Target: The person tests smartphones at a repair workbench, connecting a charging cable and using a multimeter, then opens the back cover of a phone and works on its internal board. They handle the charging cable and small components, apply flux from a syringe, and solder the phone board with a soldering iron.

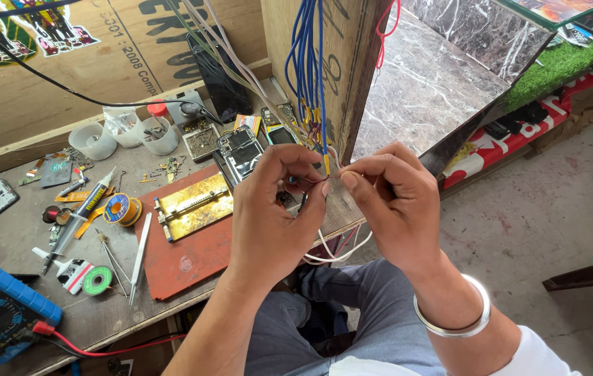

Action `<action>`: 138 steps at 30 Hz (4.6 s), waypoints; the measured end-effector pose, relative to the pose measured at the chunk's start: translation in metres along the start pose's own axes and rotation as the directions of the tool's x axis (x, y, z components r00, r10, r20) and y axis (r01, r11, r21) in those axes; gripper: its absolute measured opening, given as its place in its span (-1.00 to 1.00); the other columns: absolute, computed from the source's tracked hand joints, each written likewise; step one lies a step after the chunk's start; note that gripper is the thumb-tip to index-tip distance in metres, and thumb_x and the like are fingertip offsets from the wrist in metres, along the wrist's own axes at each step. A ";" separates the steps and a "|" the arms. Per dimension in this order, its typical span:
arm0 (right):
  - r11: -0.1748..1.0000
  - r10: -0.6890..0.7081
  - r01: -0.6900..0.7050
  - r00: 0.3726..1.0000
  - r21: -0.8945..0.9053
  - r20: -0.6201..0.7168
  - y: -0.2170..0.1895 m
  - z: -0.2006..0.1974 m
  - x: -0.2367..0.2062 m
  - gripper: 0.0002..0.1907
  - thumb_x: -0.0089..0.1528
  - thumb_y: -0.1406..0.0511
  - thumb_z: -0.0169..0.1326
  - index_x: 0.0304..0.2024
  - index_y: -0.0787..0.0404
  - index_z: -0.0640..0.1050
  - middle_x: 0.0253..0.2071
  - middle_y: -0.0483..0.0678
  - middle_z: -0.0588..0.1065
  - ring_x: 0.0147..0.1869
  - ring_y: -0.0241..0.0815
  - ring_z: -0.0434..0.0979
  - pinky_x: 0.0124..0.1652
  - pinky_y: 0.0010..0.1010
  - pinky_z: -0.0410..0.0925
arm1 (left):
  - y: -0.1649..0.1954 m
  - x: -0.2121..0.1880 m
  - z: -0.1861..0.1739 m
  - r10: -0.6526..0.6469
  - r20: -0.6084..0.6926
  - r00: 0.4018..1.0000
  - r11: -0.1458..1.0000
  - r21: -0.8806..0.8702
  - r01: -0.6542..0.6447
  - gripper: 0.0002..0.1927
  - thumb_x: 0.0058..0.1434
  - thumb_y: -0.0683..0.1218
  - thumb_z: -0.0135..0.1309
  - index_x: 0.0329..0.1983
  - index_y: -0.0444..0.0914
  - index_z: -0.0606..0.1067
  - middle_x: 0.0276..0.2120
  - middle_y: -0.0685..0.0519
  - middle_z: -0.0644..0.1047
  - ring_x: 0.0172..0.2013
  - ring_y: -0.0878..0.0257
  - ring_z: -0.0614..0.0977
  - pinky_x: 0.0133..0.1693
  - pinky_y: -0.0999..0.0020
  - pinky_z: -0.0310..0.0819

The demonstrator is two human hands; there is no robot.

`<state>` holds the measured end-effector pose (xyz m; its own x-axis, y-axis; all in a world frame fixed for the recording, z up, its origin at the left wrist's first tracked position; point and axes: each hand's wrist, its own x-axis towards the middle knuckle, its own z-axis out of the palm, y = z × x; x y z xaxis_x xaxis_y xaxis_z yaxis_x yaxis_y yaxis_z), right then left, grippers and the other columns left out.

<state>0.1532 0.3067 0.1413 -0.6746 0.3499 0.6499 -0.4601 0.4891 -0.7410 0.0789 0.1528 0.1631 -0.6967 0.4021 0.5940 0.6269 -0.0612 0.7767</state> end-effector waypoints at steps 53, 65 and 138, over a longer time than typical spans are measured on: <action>0.978 0.092 -0.079 0.994 0.193 -0.059 0.010 -0.007 -0.005 -0.82 0.28 0.47 0.16 -0.05 0.35 0.56 -0.29 -0.14 0.58 -0.32 -0.53 0.38 -0.29 -0.65 0.24 | -0.005 0.008 -0.012 0.451 0.138 0.882 0.793 0.390 -0.467 -0.92 0.38 -0.17 0.15 -0.09 -0.22 0.51 0.03 0.13 0.55 -0.06 0.13 0.62 -0.03 0.20 0.49; 0.839 -0.458 0.466 0.884 -0.280 0.096 -0.006 -0.017 0.021 -0.75 0.23 0.54 0.28 -0.06 0.25 0.64 -0.19 -0.03 0.55 -0.33 -0.35 0.47 -0.41 -0.55 0.29 | 0.011 0.012 -0.010 0.463 0.159 0.872 0.718 0.510 -0.474 -0.89 0.34 -0.13 0.16 -0.09 -0.15 0.53 -0.08 0.19 0.54 -0.11 0.18 0.54 -0.03 0.20 0.30; 0.925 -0.347 0.354 0.935 -0.138 0.070 0.001 -0.024 0.015 -0.77 0.19 0.54 0.25 -0.09 0.33 0.60 -0.18 -0.02 0.53 -0.35 -0.41 0.39 -0.38 -0.59 0.24 | 0.005 -0.006 -0.007 0.358 0.100 0.928 0.853 0.370 -0.369 -0.92 0.37 -0.16 0.12 -0.10 -0.18 0.56 0.03 0.01 0.42 -0.04 0.17 0.54 0.05 0.17 0.30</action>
<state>0.1563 0.3316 0.1544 -0.5117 0.1015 0.8532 -0.5846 0.6865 -0.4323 0.0839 0.1439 0.1648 -0.3876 0.4424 0.8087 0.9204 0.1371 0.3661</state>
